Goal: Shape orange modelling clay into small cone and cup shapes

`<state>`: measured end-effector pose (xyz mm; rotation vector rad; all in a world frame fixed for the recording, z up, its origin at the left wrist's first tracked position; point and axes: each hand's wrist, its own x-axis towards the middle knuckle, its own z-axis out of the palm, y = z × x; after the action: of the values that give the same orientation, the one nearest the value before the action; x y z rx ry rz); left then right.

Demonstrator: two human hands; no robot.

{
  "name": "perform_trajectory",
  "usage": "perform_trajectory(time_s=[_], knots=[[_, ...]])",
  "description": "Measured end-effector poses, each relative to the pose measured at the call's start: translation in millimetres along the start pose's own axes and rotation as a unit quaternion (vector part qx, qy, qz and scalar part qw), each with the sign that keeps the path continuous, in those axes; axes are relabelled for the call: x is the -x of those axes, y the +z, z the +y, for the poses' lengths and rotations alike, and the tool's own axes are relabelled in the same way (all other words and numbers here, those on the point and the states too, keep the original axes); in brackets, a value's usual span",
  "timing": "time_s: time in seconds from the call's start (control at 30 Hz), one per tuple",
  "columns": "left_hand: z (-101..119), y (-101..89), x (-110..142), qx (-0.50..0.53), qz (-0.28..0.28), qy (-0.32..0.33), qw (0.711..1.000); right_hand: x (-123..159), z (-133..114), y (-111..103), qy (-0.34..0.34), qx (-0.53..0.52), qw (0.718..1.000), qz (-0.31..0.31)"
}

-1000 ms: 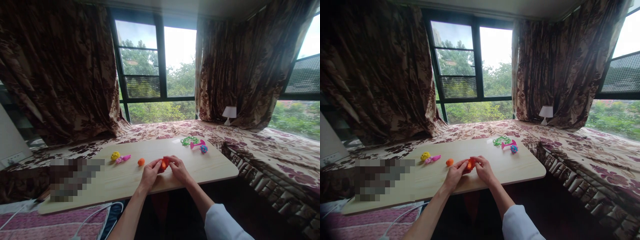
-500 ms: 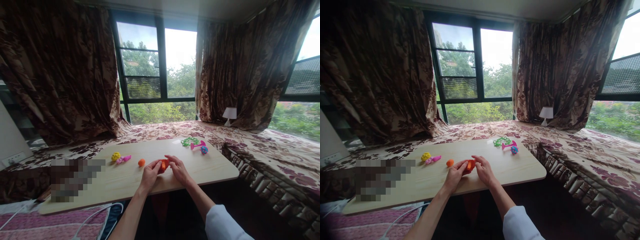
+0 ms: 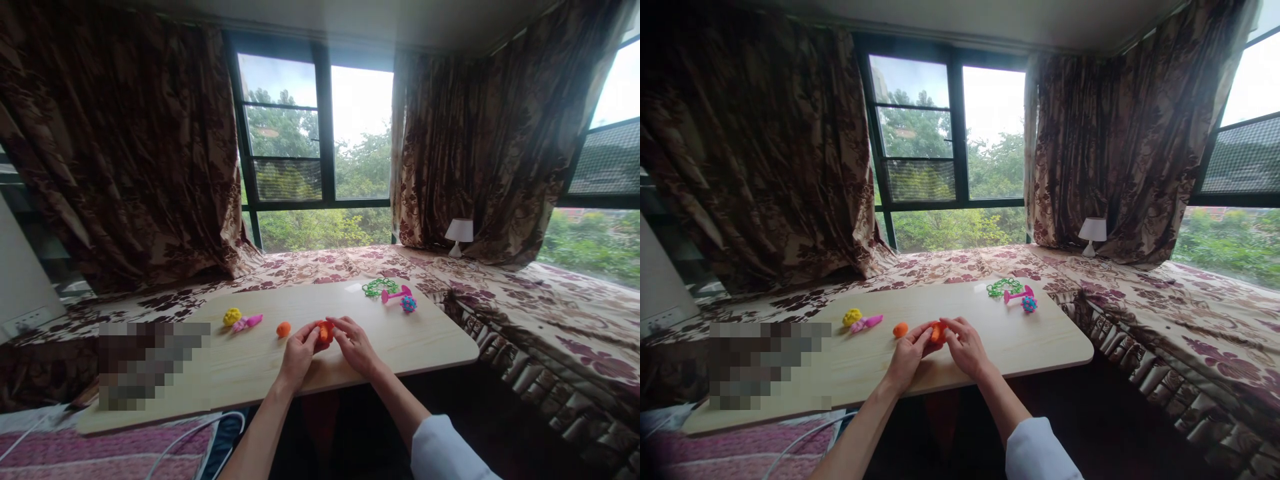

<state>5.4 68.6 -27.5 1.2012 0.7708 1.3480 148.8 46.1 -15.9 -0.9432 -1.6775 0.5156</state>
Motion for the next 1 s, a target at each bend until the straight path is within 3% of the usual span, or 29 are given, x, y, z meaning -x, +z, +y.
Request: perform_trajectory(time_s=[0.37,0.63,0.73,1.0], knots=[[2.9,1.2,2.4,0.002,-0.004,-0.009,1.000,1.3,4.1,1.3,-0.023,0.056,0.998,-0.013],[6.4,1.6,4.6,0.013,0.009,0.016,1.000,-0.3,8.0,5.3,0.000,0.000,1.000,0.020],[7.6,2.4,5.5,-0.006,-0.004,0.023,1.000,0.2,9.8,6.1,-0.022,0.016,1.000,0.014],[13.1,9.1,8.2,-0.118,0.000,0.037,0.992,-0.8,15.1,5.0,-0.030,0.001,0.997,0.070]])
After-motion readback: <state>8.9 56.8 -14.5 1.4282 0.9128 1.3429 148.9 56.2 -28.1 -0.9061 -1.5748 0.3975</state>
